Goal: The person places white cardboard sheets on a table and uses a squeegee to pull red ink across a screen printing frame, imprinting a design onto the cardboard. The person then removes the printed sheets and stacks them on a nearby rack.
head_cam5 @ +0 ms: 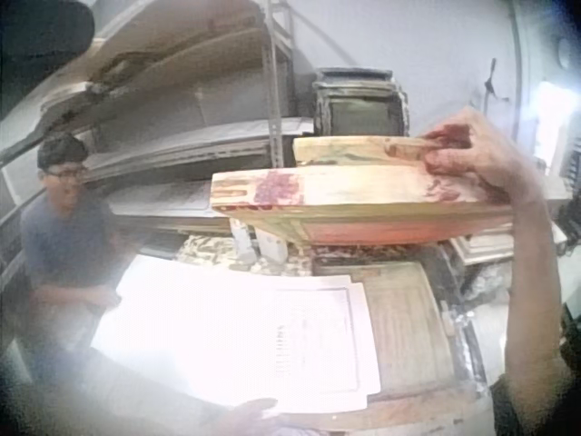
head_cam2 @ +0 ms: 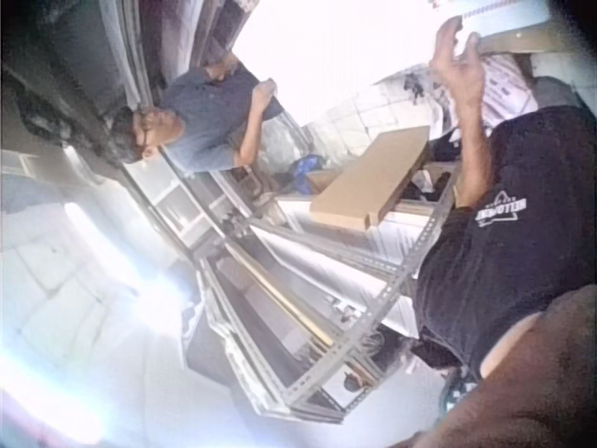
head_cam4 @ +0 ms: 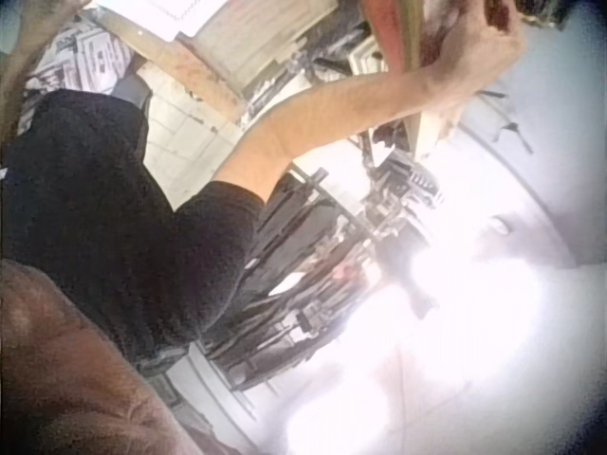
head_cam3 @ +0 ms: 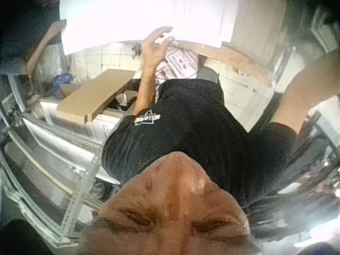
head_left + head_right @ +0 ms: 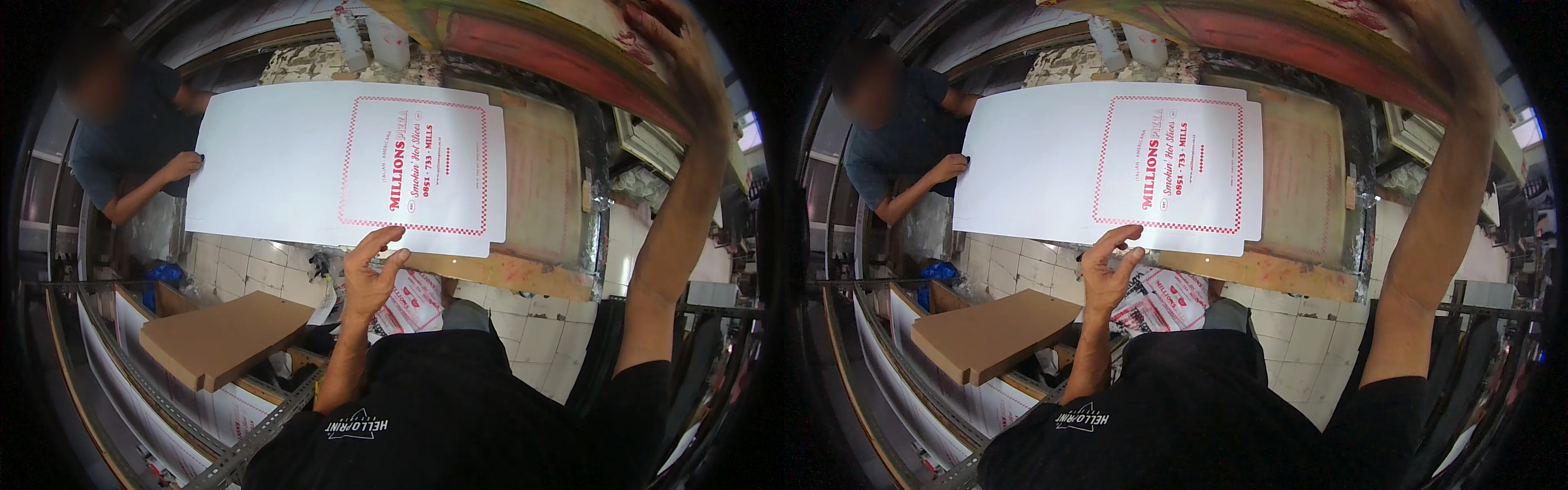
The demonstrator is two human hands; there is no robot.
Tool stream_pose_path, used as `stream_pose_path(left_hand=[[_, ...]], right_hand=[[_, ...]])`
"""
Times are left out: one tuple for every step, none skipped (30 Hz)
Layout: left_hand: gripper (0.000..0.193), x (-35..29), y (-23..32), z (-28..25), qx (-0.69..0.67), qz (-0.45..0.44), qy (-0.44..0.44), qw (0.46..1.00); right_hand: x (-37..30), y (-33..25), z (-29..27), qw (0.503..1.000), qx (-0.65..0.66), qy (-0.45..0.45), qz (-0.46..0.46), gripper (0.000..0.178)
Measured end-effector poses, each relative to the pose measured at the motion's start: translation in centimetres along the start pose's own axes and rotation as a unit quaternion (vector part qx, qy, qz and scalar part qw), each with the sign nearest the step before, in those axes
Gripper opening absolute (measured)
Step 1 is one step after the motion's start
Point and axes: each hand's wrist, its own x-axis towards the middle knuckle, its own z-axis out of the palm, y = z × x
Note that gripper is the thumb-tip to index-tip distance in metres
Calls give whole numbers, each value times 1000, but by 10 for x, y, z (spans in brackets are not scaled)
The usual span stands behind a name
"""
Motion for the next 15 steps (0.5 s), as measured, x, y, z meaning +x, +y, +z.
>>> stream_pose_path(left_hand=[[34, 1, 1, 4, -1, 1, -7, 1000], [34, 2, 2, 7, -4, 2, -11, 1000], [34, 5, 2, 11, -9, 4, -19, 1000], [35, 8, 3, 15, -15, 4, -25, 1000], [36, 11, 4, 19, -21, -2, -31, 999], [36, 13, 4, 22, -23, 7, -36, 999], [36, 15, 5, 25, -26, 10, -41, 999], [36, 17, 6, 27, -28, 16, -47, 998], [36, 18, 7, 29, -28, 18, -49, 998], [36, 20, 7, 30, -29, 25, -52, 998], [36, 17, 9, 31, -26, 28, -54, 998], [36, 18, 10, 32, -32, 19, -57, 998], [36, 17, 11, 32, -36, 15, -59, 997], [36, 19, 11, 34, -39, 13, -61, 997], [36, 19, 11, 35, -43, 13, -64, 997]], right_hand=[[0, -1, -1, 1000, -8, -8, 6, 46], [1, -2, -2, 1000, -16, -17, 12, 47], [2, -4, -3, 999, 0, -22, 26, 47], [3, -7, -5, 999, -4, -25, 33, 47], [4, -8, -5, 999, -7, -28, 39, 48], [5, -10, -6, 998, -30, -30, 37, 48], [5, -11, -5, 998, -46, -35, 24, 48], [6, -12, -5, 997, -61, -40, 10, 48], [6, -11, -4, 996, -69, -47, -17, 47], [7, -10, -4, 997, -55, -50, -20, 46], [7, -8, -3, 998, -42, -52, -22, 45], [9, -6, -3, 999, -7, -44, -7, 45], [9, -4, -4, 999, 5, -49, 4, 44], [10, -1, -5, 998, 17, -55, 14, 43], [12, 0, -7, 997, 6, -76, 19, 42]])
